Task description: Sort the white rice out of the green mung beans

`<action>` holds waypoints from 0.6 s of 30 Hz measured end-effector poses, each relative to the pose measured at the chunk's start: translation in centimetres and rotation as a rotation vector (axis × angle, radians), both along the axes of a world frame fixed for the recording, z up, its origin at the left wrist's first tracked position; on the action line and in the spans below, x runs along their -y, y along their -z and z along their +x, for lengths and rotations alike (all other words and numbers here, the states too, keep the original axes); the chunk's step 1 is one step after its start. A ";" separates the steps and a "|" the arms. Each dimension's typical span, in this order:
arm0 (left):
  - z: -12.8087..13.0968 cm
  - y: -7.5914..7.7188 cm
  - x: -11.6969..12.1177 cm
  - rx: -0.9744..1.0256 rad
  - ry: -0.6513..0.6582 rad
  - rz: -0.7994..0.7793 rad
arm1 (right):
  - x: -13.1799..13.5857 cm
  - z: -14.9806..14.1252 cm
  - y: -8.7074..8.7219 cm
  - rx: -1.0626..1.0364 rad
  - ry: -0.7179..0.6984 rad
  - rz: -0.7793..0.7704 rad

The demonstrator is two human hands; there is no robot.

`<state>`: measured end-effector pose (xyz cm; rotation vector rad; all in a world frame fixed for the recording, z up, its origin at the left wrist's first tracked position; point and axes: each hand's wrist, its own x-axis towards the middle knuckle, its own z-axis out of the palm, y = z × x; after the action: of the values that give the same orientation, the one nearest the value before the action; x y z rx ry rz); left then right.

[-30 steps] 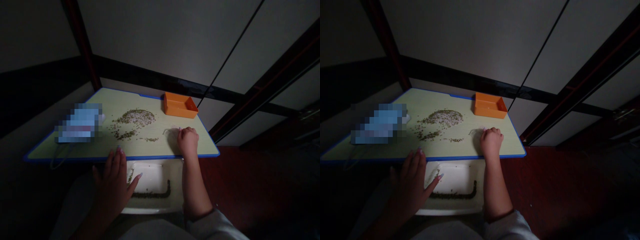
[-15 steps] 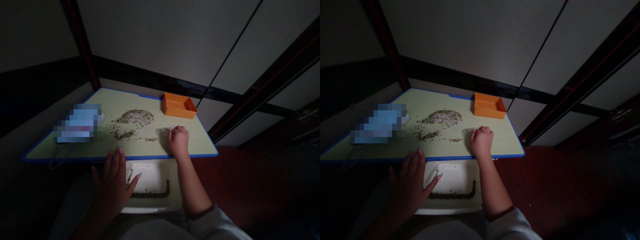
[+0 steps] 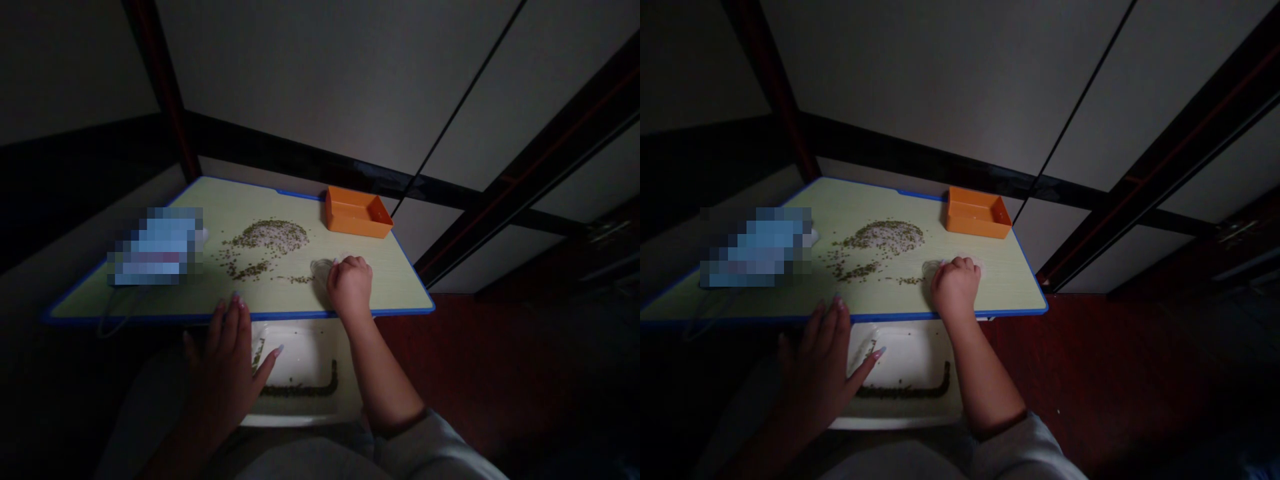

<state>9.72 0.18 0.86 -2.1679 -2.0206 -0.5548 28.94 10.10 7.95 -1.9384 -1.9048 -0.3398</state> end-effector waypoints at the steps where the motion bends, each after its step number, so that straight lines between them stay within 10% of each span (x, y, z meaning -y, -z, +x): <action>1: 0.0 0.0 0.0 0.002 -0.003 -0.004 | 0.0 0.0 0.0 0.002 0.003 0.004; 18: 0.0 -0.2 0.0 0.004 -0.005 -0.012 | 0.2 0.6 -0.3 0.056 -0.048 -0.106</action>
<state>9.69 0.20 1.05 -2.1694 -2.0365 -0.5477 29.53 9.88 8.28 -1.9653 -2.0399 -0.2879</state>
